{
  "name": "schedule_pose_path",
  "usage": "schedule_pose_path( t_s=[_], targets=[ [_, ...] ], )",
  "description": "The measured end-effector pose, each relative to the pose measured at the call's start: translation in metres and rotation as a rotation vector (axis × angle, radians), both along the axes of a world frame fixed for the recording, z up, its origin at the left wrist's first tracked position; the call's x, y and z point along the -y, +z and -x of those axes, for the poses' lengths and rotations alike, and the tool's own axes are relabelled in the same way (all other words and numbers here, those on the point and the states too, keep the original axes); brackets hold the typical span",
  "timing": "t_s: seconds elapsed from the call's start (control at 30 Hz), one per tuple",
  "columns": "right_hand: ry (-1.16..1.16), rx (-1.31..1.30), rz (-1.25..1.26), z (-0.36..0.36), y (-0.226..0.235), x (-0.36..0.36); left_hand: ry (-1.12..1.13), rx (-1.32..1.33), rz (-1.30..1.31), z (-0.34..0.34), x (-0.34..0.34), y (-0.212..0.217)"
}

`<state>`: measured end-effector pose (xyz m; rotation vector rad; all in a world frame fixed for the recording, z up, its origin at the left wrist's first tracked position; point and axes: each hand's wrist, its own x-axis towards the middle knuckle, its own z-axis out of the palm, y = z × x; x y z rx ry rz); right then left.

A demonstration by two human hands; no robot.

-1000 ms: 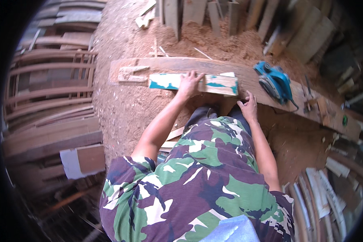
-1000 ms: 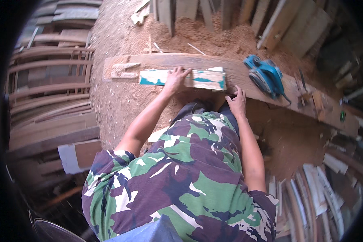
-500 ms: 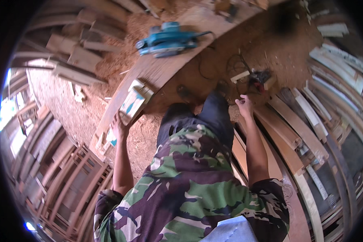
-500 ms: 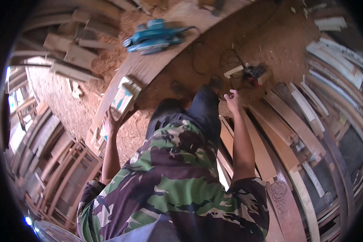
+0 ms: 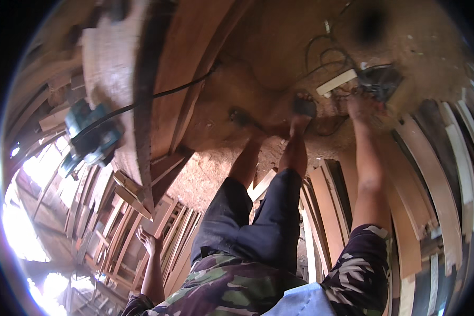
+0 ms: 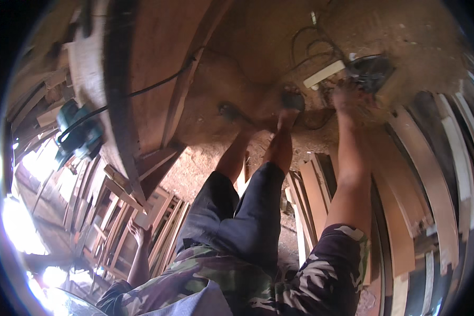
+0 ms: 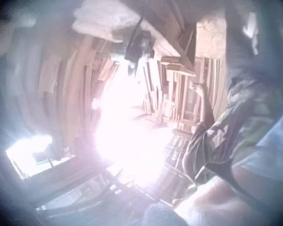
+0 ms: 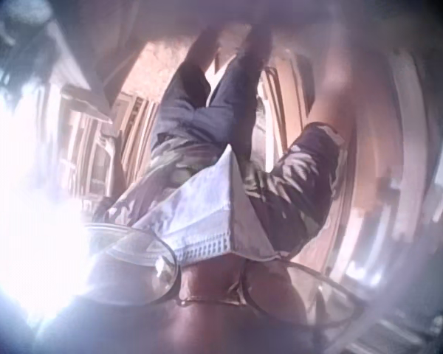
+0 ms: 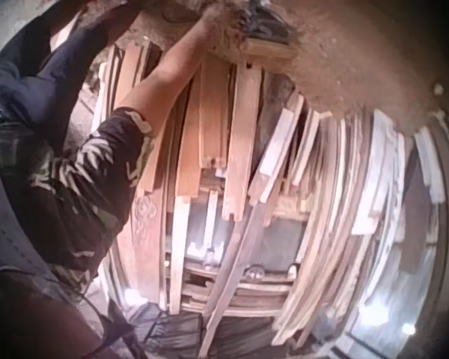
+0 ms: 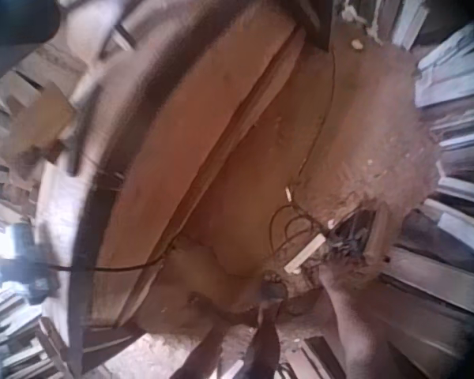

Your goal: The person cuts a wooden board using a circular saw and smooths a wooden beam with an electric planer.

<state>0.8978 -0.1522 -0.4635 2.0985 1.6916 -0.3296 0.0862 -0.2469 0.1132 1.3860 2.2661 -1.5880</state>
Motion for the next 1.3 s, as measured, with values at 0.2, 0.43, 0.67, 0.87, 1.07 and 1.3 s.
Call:
schedule_pose_path(
  t_s=[0.2,0.43,0.67,0.87,1.07,1.3],
  targets=[
    [-0.074,-0.032,0.398,-0.045,-0.049,0.006,-0.044,-0.003,0.111,-0.009,0.060,0.034],
    [0.041,-0.145,0.726,-0.064,0.131,-0.039,-0.209,0.187,-0.683,-0.089,-0.077,0.001],
    [-0.214,-0.373,0.169,-0.064,0.368,0.023,0.318,1.416,-1.181,-0.198,-0.291,-0.085],
    [-1.277,-1.459,-0.479,0.010,0.459,0.121,0.160,1.261,-1.234,-0.294,-0.351,-0.106],
    [-1.664,-1.348,-0.690,0.089,0.449,0.112,0.205,1.224,-1.059,-0.344,-0.362,-0.083],
    [-1.126,-1.227,-0.439,0.137,0.480,0.088,-0.104,1.465,-0.927,-0.322,-0.343,-0.074]
  ],
)
